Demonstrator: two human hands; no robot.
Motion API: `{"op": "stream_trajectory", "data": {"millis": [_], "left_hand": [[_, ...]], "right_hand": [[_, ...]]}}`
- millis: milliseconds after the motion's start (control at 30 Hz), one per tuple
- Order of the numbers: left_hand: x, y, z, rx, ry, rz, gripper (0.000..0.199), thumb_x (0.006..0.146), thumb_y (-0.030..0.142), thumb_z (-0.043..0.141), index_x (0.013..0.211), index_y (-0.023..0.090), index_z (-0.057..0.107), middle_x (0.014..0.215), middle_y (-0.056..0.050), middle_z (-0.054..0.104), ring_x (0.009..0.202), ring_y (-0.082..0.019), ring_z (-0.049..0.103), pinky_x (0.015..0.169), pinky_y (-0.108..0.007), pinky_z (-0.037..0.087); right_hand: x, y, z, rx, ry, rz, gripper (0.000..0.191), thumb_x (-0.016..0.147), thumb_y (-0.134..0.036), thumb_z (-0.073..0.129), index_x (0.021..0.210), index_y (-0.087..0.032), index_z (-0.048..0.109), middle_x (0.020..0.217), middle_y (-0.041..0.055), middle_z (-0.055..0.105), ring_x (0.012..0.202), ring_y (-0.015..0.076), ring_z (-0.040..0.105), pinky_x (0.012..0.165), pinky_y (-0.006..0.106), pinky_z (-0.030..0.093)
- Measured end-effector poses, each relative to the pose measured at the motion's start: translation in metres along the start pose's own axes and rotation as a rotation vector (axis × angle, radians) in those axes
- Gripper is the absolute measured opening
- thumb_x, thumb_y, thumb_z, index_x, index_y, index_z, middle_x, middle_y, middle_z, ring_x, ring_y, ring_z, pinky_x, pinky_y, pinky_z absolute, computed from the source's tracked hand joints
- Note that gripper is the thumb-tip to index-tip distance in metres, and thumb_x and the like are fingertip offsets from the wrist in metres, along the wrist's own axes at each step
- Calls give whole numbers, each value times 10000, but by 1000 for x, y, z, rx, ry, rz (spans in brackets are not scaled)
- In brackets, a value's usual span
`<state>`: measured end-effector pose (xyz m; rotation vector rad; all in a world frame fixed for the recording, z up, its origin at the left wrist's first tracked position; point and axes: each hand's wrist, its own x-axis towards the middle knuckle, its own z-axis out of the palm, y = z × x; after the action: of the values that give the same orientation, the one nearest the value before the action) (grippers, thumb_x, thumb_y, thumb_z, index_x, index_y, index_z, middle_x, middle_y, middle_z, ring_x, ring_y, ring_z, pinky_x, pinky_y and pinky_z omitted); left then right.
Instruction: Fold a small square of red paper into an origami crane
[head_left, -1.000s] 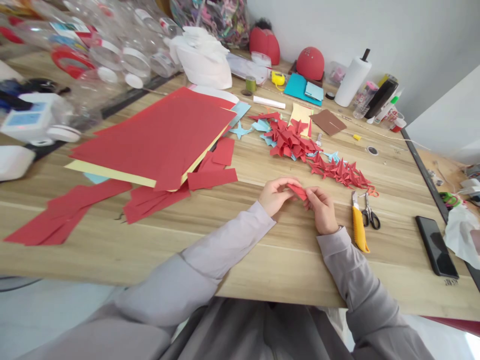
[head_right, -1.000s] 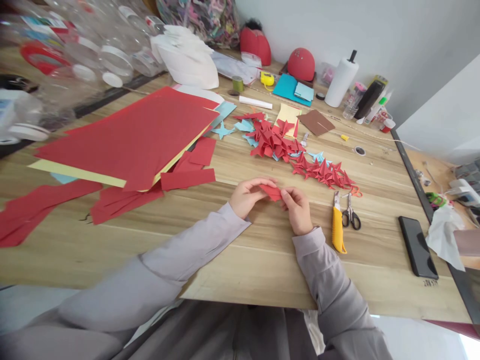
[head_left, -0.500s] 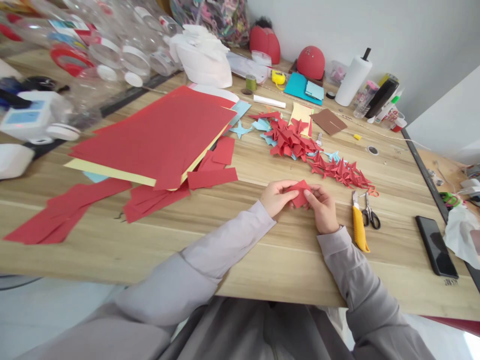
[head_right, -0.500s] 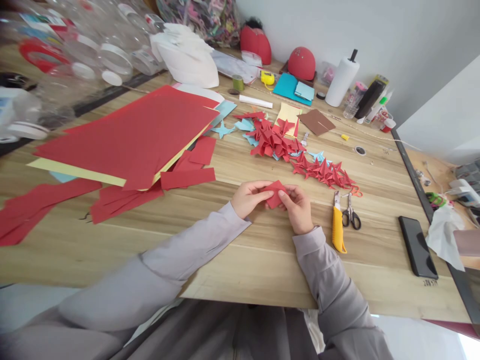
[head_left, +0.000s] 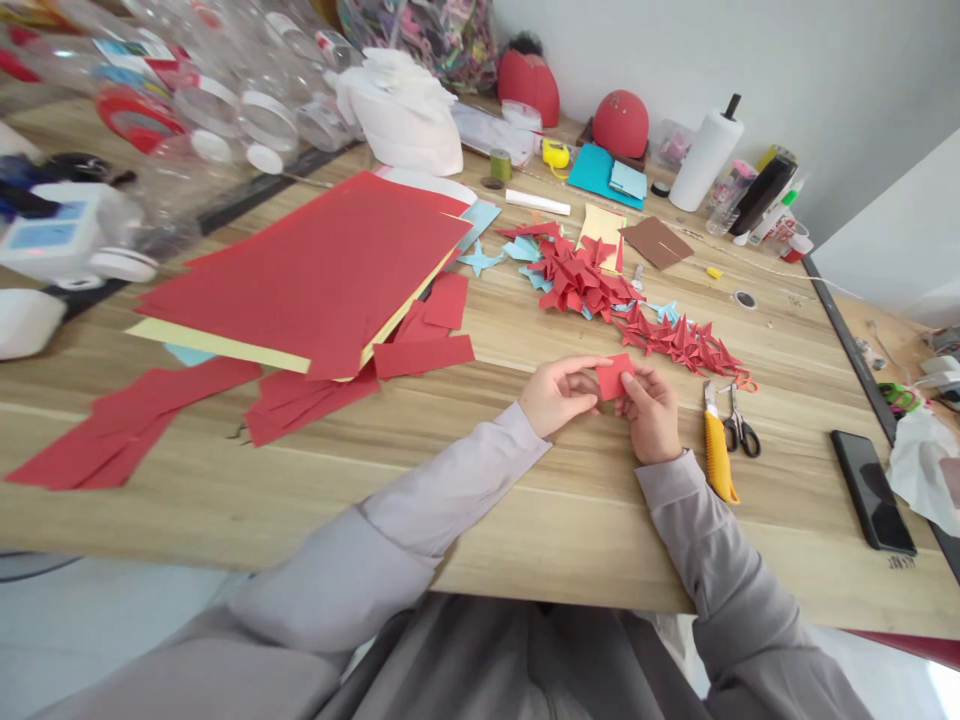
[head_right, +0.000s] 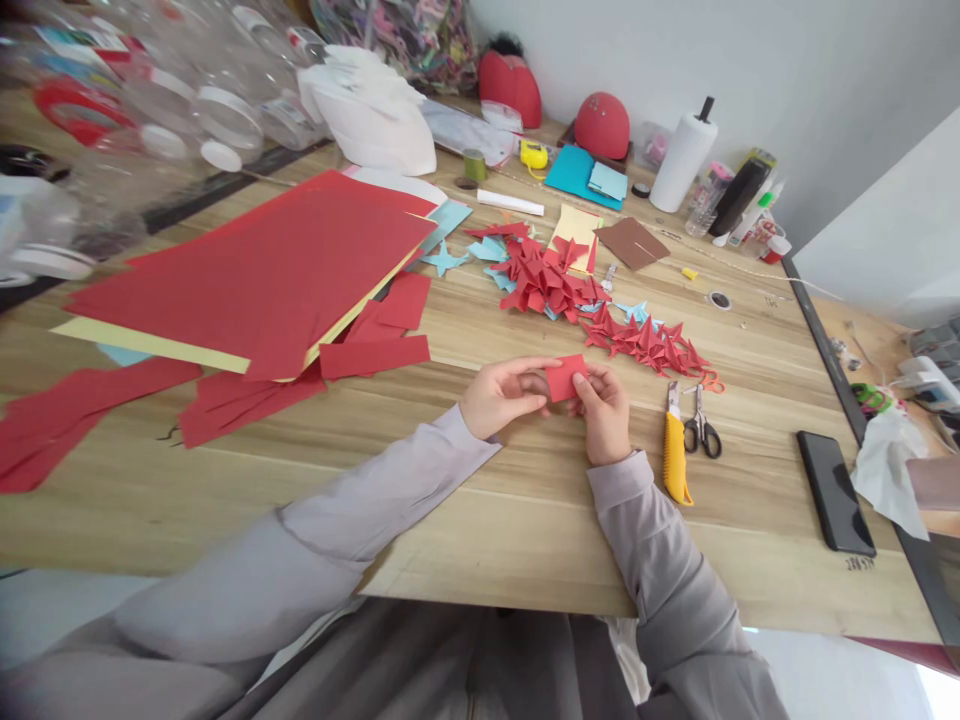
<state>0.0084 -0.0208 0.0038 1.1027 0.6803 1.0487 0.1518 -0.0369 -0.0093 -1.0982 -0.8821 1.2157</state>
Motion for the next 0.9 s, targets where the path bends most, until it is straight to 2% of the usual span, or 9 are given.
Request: {"op": "stream_trajectory", "data": {"millis": [167,367,600,900], "left_hand": [[-1,-1,1,33,25,28,348,573,141,657,919,112,631,995,-88,582,692,-125,589,536,-255,538],[-2,-1,2,13,-2,42,352,587,170,678,931,112,629,980,-88,572,693,-130,595,559,-278,547],[-2,-4,1,44,-11,54,429,537,148,722,952,113,617,1047,-108,558,700,-129,596,567,-275,547],[-1,-9,0,42,-10,68,400,549,126,693,940,115,613,1064,-110,568,707,-143,605,544,-278,540]], "right_hand": [[0,1,0,-6,-9,4,312,680,-325,671,945,-201,566,597,-56,576,413,69,481,401,203,370],[0,-1,0,-8,-22,-16,344,697,-303,655,1019,-214,570,556,-74,547,408,68,473,404,202,368],[0,1,-1,12,-40,19,284,697,-302,658,959,-195,632,604,-47,590,425,61,487,423,205,376],[1,1,-1,5,-56,22,292,701,-314,653,959,-178,628,620,-34,613,425,61,484,419,206,373]]}}
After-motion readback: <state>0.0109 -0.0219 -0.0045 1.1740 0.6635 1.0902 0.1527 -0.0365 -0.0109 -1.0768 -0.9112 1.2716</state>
